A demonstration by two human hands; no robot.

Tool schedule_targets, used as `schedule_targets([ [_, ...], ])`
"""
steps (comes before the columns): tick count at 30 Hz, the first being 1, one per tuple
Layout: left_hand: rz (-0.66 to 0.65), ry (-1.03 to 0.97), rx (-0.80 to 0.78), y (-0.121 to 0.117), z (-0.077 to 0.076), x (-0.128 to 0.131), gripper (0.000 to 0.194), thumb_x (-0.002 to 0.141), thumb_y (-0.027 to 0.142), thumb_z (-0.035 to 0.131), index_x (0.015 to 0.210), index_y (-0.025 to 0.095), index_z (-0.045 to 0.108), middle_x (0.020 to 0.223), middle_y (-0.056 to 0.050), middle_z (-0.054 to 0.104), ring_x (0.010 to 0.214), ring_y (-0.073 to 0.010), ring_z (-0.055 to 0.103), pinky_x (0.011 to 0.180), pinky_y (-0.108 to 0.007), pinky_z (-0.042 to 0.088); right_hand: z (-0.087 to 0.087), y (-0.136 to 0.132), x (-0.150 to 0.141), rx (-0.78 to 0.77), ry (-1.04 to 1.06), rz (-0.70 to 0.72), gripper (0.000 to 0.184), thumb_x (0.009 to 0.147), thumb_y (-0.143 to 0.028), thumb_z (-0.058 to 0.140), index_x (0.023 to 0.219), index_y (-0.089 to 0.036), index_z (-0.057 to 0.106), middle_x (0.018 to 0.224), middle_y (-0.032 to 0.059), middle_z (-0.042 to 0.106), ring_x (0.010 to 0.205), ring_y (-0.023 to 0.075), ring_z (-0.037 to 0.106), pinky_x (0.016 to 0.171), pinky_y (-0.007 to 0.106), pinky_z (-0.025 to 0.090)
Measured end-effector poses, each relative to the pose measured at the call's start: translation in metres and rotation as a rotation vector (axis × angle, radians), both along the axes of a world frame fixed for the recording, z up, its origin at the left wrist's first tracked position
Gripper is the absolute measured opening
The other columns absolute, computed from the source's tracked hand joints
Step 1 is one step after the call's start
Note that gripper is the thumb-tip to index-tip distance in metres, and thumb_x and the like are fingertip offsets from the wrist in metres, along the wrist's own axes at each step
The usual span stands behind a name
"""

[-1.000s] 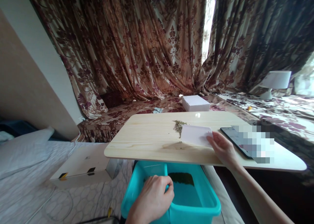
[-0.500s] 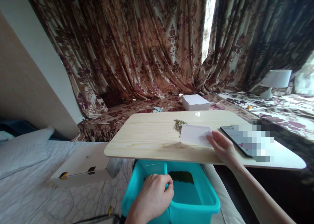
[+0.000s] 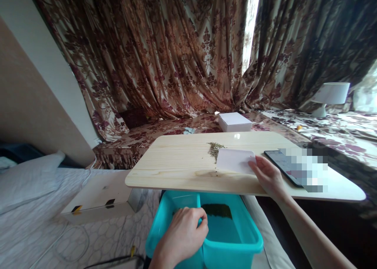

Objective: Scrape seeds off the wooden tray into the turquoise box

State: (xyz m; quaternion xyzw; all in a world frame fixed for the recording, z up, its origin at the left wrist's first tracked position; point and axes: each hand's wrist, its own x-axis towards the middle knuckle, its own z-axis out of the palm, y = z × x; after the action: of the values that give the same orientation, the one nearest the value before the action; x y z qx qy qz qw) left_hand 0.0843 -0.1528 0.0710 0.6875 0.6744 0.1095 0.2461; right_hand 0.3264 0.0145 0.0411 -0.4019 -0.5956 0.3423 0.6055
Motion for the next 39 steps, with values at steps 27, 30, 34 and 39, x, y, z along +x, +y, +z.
schedule_targets([
  [27, -0.012, 0.025, -0.005, -0.002, 0.0, -0.003, 0.028, 0.089, 0.029, 0.04, 0.09, 0.025, 0.068, 0.092, -0.001, 0.069, 0.092, -0.0195, 0.059, 0.076, -0.027, 0.036, 0.005, -0.007, -0.007, 0.102, -0.155, -0.003, 0.037, 0.076, -0.055, 0.064, 0.096, -0.023, 0.065, 0.09, 0.0065, 0.075, 0.082, 0.0219, 0.07, 0.075, 0.034, 0.058],
  [30, -0.015, 0.023, -0.001, -0.002, 0.0, -0.003, 0.028, 0.089, 0.029, 0.04, 0.09, 0.025, 0.068, 0.091, -0.001, 0.069, 0.091, -0.0197, 0.059, 0.076, -0.026, 0.037, 0.007, -0.012, -0.01, 0.128, -0.201, -0.031, 0.037, 0.078, -0.054, 0.062, 0.096, -0.023, 0.066, 0.09, 0.0064, 0.075, 0.081, 0.0221, 0.07, 0.074, 0.034, 0.058],
  [34, -0.02, 0.015, -0.001, -0.002, 0.0, -0.004, 0.029, 0.089, 0.028, 0.04, 0.09, 0.025, 0.068, 0.091, -0.001, 0.069, 0.09, -0.0198, 0.06, 0.073, -0.026, 0.036, 0.011, -0.016, -0.01, 0.137, -0.209, -0.053, 0.037, 0.077, -0.055, 0.063, 0.093, -0.023, 0.067, 0.087, 0.0061, 0.075, 0.079, 0.0221, 0.07, 0.073, 0.034, 0.058],
  [39, -0.005, 0.008, 0.003, -0.002, -0.001, -0.005, 0.028, 0.089, 0.029, 0.04, 0.089, 0.027, 0.068, 0.091, 0.0, 0.069, 0.091, -0.0199, 0.059, 0.076, -0.026, 0.037, 0.015, -0.019, -0.008, 0.123, -0.189, -0.049, 0.037, 0.077, -0.054, 0.064, 0.095, -0.023, 0.066, 0.09, 0.0065, 0.075, 0.083, 0.0221, 0.07, 0.077, 0.033, 0.057],
])
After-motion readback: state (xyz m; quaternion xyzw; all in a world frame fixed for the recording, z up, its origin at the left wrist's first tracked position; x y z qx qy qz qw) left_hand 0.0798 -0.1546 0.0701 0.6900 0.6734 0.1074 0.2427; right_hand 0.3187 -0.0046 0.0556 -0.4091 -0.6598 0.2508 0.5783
